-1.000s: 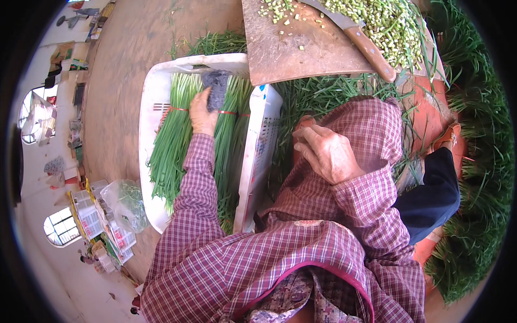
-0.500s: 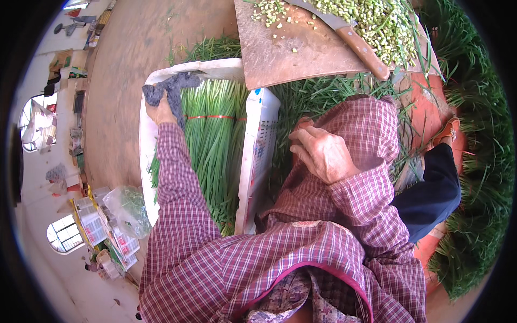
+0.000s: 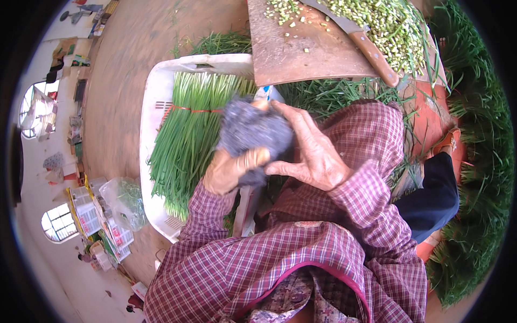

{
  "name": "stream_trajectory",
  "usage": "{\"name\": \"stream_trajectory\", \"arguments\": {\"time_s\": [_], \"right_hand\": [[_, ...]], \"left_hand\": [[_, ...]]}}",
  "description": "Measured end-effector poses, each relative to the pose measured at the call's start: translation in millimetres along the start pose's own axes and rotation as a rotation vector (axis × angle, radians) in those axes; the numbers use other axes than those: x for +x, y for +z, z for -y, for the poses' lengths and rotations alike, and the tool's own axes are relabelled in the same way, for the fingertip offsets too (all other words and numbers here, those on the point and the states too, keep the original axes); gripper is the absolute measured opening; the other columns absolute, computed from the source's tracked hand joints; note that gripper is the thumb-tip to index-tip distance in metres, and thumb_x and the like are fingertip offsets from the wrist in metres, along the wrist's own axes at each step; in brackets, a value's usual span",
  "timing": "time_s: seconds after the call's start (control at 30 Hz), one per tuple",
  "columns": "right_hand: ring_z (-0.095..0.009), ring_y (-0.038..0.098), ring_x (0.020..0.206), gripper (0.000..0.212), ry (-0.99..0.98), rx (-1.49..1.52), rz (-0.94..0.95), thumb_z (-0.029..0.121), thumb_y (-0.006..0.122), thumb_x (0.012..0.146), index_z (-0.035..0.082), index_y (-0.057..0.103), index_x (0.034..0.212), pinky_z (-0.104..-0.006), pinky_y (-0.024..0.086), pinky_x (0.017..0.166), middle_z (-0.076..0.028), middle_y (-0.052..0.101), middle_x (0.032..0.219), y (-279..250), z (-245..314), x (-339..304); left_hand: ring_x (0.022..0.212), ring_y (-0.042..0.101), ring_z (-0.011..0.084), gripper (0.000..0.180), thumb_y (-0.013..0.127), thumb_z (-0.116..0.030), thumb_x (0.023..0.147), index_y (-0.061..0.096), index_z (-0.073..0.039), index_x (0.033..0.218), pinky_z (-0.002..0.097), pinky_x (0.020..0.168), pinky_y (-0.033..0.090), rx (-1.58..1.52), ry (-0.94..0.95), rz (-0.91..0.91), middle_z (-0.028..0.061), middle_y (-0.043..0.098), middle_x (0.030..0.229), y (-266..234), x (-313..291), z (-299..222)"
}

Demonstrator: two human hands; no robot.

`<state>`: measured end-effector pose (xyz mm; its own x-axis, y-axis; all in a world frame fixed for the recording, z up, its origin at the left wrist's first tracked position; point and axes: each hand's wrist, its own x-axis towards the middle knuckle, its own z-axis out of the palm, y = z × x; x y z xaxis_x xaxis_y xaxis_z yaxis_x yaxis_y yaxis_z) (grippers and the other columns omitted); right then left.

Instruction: The person bundles scallions by hand, ties them with red ties, and trims the ends using a knife on a cutting board.

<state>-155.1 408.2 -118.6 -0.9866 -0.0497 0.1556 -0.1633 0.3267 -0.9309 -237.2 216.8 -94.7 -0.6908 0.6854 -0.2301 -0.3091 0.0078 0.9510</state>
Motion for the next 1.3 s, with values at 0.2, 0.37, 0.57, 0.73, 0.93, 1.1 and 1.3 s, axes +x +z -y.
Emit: {"name": "stream_trajectory", "arguments": {"time_s": [0.2, 0.37, 0.57, 0.73, 0.93, 1.1, 1.3], "right_hand": [[-0.014, 0.056, 0.118, 0.066, 0.272, 0.673, -0.181, -0.008, 0.059, 0.083, 0.003, 0.041, 0.145, -0.0301, 0.044, 0.105, -0.007, 0.058, 0.129, 15.4, 1.9, -2.0], [-0.011, 0.057, 0.116, 0.065, 0.486, 0.851, 0.016, -0.010, 0.062, 0.082, 0.003, 0.043, 0.143, -0.0279, 0.047, 0.099, -0.004, 0.058, 0.127, -10.7, -6.7, -36.0], [-0.011, 0.060, 0.110, 0.063, 0.507, 0.878, -0.003, -0.007, 0.065, 0.085, 0.003, 0.042, 0.143, -0.0276, 0.050, 0.094, -0.004, 0.062, 0.120, -15.5, -12.1, -48.1], [-0.011, 0.060, 0.109, 0.063, 0.457, 0.784, 0.069, -0.007, 0.066, 0.085, 0.000, 0.043, 0.143, -0.0280, 0.050, 0.094, -0.005, 0.063, 0.118, -13.8, -9.8, -44.8], [-0.011, 0.056, 0.114, 0.069, 0.514, 0.771, 0.089, -0.004, 0.072, 0.081, 0.004, 0.042, 0.143, -0.0287, 0.045, 0.100, -0.003, 0.059, 0.123, -17.9, -13.9, -44.5], [-0.011, 0.060, 0.107, 0.061, 0.413, 0.690, 0.065, -0.004, 0.067, 0.085, 0.000, 0.045, 0.141, -0.0285, 0.047, 0.098, -0.005, 0.065, 0.116, -13.0, -12.8, -40.5], [-0.017, 0.057, 0.119, 0.053, 0.424, 0.637, -0.287, 0.009, 0.068, 0.094, 0.001, 0.045, 0.141, -0.0343, 0.044, 0.105, -0.008, 0.062, 0.127, -15.8, 6.4, -25.1]], "left_hand": [[0.089, 0.070, 0.0138, 0.052, 0.076, -0.026, 0.090, 0.060, -0.004, 0.134, 0.0256, 0.073, 0.056, 0.049, 0.002, -0.115, 0.0108, 0.071, 0.115, -73.9, 19.6, -27.3], [0.069, 0.065, 0.0071, 0.023, 0.067, -0.017, 0.096, 0.071, -0.003, 0.115, 0.0211, 0.053, 0.046, 0.595, -0.134, -0.672, 0.0031, 0.072, 0.088, -172.8, 88.8, 59.8], [0.097, 0.073, 0.0277, 0.045, 0.077, -0.034, 0.084, 0.071, -0.010, 0.122, 0.0375, 0.088, 0.055, 1.210, -0.316, -0.717, 0.0139, 0.075, 0.107, -184.6, 154.9, 88.3], [0.087, 0.074, 0.0237, 0.035, 0.079, -0.031, 0.083, 0.075, -0.010, 0.111, 0.0352, 0.082, 0.056, 1.040, -0.257, -0.762, 0.0115, 0.076, 0.101, -219.8, 170.7, 116.8], [0.067, 0.069, 0.0174, 0.023, 0.076, -0.024, 0.086, 0.077, -0.006, 0.101, 0.0319, 0.062, 0.054, 0.590, -0.155, -0.694, 0.0059, 0.076, 0.081, -188.1, 157.3, 59.4], [0.100, 0.063, 0.0152, 0.075, 0.076, -0.042, 0.087, 0.050, 0.001, 0.142, 0.0304, 0.086, 0.054, 0.138, 0.297, -0.358, 0.0142, 0.064, 0.127, -121.4, 114.6, -69.1], [0.147, 0.033, 0.0337, 0.121, 0.085, -0.060, 0.069, 0.026, -0.002, 0.157, 0.0471, 0.121, 0.027, 0.424, 0.243, -0.089, 0.0265, 0.031, 0.159, -14.8, 56.3, -51.7]]}}
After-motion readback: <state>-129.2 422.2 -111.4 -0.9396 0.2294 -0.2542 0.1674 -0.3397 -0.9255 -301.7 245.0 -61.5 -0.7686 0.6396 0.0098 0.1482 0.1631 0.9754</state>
